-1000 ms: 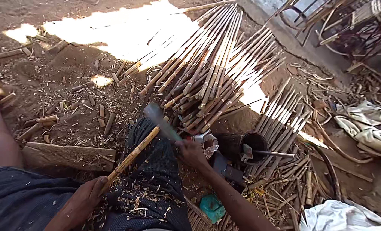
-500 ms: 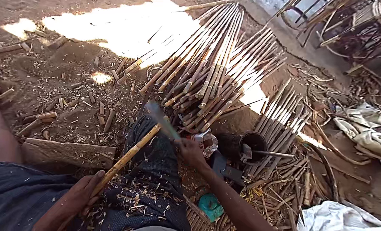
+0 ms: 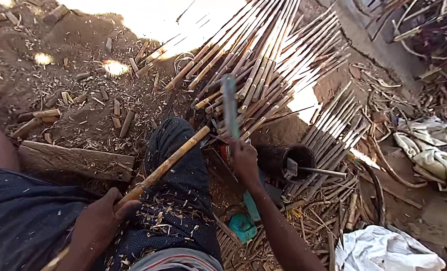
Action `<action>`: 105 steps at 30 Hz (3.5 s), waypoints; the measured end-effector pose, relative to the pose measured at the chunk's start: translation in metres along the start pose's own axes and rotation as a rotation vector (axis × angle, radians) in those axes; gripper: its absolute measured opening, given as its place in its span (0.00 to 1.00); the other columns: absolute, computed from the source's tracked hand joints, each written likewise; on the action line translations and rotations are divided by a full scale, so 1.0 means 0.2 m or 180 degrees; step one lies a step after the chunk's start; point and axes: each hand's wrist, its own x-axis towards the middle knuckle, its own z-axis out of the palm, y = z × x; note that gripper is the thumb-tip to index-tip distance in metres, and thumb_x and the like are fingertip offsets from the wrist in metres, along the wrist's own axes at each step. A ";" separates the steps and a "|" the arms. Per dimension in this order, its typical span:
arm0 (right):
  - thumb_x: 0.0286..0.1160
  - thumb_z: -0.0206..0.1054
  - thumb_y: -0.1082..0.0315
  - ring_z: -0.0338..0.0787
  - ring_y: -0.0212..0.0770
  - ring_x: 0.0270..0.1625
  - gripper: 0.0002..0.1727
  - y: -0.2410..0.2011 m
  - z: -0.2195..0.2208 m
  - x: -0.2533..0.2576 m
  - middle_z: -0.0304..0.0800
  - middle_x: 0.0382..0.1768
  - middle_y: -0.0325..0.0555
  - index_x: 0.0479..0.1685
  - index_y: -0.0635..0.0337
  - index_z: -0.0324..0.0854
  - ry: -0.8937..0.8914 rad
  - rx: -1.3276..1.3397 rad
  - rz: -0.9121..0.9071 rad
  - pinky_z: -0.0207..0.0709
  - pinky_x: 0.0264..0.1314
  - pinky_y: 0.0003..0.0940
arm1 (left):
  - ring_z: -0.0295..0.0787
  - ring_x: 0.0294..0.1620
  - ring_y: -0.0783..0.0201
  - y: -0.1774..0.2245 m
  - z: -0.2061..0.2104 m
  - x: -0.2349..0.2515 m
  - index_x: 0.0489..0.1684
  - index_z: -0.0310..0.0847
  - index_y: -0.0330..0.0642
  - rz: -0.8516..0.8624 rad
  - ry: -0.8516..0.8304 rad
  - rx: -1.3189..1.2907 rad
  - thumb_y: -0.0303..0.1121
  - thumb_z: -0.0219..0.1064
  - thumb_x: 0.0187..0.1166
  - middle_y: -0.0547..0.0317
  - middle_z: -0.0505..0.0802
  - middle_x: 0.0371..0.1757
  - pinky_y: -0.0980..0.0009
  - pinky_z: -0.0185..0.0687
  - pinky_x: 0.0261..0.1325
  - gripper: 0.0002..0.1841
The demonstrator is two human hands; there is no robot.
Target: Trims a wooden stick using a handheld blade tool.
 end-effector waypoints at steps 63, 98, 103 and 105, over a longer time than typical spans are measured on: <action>0.85 0.58 0.38 0.83 0.46 0.25 0.30 -0.06 0.16 -0.28 0.79 0.20 0.45 0.31 0.56 0.84 -0.1235 -0.0569 -0.0103 0.77 0.30 0.52 | 0.86 0.32 0.48 0.00 0.14 -0.14 0.43 0.90 0.37 0.0496 0.1396 -0.0112 0.58 0.67 0.74 0.49 0.88 0.37 0.47 0.79 0.30 0.27; 0.88 0.58 0.43 0.75 0.36 0.15 0.28 -0.03 0.11 -0.22 0.75 0.15 0.40 0.33 0.62 0.81 -0.0991 0.0511 0.0344 0.75 0.20 0.37 | 0.85 0.32 0.53 -0.01 0.16 -0.18 0.39 0.89 0.36 0.0499 0.1533 -0.0302 0.59 0.70 0.70 0.51 0.86 0.37 0.53 0.80 0.31 0.28; 0.86 0.53 0.34 0.79 0.44 0.17 0.34 0.04 0.14 -0.29 0.78 0.17 0.47 0.32 0.57 0.82 -0.1199 0.0212 0.0266 0.75 0.21 0.45 | 0.84 0.32 0.54 -0.02 0.18 -0.19 0.38 0.88 0.36 0.0576 0.1613 -0.0263 0.58 0.70 0.71 0.51 0.86 0.37 0.56 0.80 0.32 0.27; 0.87 0.56 0.39 0.78 0.42 0.18 0.30 0.06 0.11 -0.28 0.78 0.17 0.45 0.35 0.59 0.84 -0.1122 0.0299 0.0471 0.74 0.24 0.45 | 0.83 0.32 0.55 -0.03 0.18 -0.21 0.39 0.89 0.36 0.0610 0.1581 -0.0270 0.57 0.71 0.71 0.51 0.85 0.37 0.57 0.79 0.33 0.27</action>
